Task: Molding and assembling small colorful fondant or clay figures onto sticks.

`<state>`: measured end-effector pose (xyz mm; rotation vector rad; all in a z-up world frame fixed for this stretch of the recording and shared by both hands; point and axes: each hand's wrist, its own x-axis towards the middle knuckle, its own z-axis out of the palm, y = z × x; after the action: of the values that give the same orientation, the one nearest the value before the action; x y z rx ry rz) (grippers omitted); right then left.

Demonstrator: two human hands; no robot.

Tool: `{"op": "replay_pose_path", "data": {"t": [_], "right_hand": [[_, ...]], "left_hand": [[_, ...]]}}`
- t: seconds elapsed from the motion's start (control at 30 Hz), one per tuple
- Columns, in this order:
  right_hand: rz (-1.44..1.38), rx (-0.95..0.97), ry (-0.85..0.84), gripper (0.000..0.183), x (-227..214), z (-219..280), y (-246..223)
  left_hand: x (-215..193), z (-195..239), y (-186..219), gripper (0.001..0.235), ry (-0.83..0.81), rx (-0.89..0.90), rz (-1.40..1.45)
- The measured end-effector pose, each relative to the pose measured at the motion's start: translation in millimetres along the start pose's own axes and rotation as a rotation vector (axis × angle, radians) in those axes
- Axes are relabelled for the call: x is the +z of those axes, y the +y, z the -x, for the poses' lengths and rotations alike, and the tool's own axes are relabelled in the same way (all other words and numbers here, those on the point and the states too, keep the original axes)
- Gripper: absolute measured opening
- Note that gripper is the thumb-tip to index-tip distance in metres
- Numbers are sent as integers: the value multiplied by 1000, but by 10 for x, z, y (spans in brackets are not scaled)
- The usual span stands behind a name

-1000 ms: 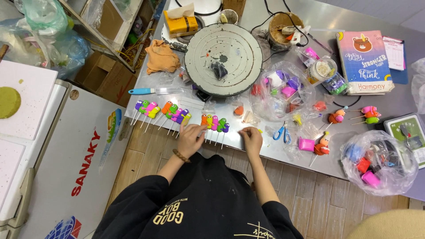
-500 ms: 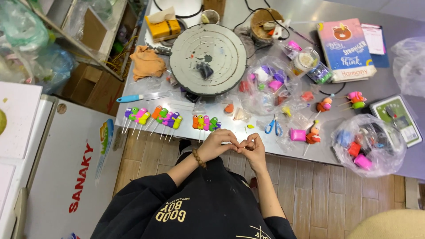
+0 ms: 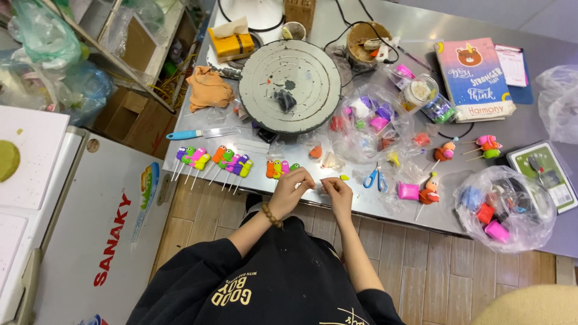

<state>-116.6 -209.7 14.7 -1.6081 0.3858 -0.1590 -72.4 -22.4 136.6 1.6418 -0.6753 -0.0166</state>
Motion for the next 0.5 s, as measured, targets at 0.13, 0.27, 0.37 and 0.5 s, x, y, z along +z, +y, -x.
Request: {"op": "replay_pose_path", "data": {"t": [0.13, 0.27, 0.37, 0.5], "right_hand": [[442, 42, 84, 25, 100, -162, 112], [526, 45, 83, 25, 89, -271, 200], [226, 3, 200, 30, 140, -242, 32], [-649, 167, 144, 45, 278, 11, -737]], "left_hand": [[-110, 7, 153, 6, 87, -42, 54], [-160, -20, 381, 4, 122, -58, 63], [-145, -46, 473, 16, 93, -15, 62], [-6, -47, 467, 21, 23, -2, 12]]}}
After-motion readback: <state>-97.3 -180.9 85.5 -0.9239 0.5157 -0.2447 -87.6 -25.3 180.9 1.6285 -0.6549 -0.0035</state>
